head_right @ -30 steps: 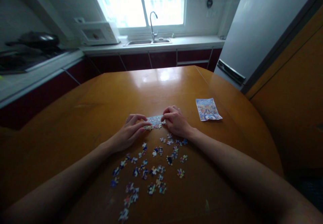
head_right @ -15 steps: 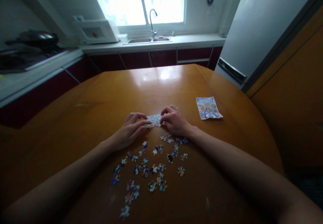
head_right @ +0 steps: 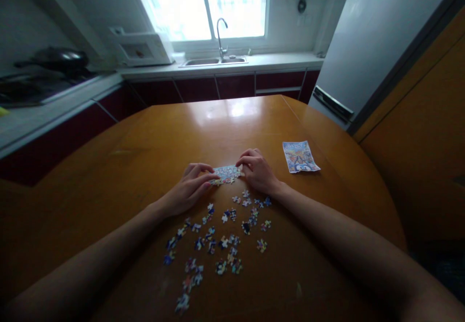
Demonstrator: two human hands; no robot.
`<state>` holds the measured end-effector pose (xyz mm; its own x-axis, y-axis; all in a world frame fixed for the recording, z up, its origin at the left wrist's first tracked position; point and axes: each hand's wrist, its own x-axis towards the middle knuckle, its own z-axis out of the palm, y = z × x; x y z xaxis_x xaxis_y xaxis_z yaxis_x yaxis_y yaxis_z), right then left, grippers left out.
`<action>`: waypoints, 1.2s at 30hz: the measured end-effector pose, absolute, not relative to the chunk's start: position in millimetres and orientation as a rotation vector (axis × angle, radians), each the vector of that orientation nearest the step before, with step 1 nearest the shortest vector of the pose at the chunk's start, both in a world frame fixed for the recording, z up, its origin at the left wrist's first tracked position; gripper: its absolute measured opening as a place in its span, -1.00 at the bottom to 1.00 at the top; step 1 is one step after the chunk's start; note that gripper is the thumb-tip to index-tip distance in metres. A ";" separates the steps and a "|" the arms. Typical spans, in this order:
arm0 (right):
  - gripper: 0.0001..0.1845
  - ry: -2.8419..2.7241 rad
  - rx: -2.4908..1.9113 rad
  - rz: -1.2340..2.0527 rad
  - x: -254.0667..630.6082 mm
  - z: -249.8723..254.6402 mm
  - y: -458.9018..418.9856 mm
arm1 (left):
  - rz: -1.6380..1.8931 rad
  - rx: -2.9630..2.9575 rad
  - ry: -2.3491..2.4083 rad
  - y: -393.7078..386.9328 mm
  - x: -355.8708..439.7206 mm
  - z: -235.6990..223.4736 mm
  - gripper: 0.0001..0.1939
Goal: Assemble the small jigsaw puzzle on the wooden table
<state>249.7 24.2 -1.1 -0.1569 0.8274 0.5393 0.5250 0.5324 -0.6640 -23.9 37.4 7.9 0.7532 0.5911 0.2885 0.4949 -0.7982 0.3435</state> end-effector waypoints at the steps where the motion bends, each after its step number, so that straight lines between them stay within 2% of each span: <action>1: -0.72 -1.829 -1.122 0.393 250.8 5.1 22.4 | 0.570 2.710 0.850 37.6 -23.9 7.5 -0.67; 9: -0.88 -2.220 -1.087 0.467 256.6 63.3 -28.7 | 0.595 2.712 0.837 36.9 -23.1 7.3 -0.69; 14: -0.89 -2.434 -1.130 0.497 265.7 52.5 -63.4 | 0.589 2.714 0.843 37.2 -23.1 7.0 -0.69; 23: -0.94 -2.454 -1.240 0.500 270.1 38.7 -90.7 | 0.587 2.713 0.842 37.5 -22.5 6.1 -0.66; 36: -0.84 -2.451 -1.166 0.470 236.7 28.8 -108.2 | 0.598 2.714 0.831 36.6 -21.7 6.8 -0.67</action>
<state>236.7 -108.2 28.8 -0.5812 0.7896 0.1967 0.6609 0.5991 -0.4520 -21.7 36.6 6.8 0.7544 0.5775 0.3122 0.4791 -0.8094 0.3396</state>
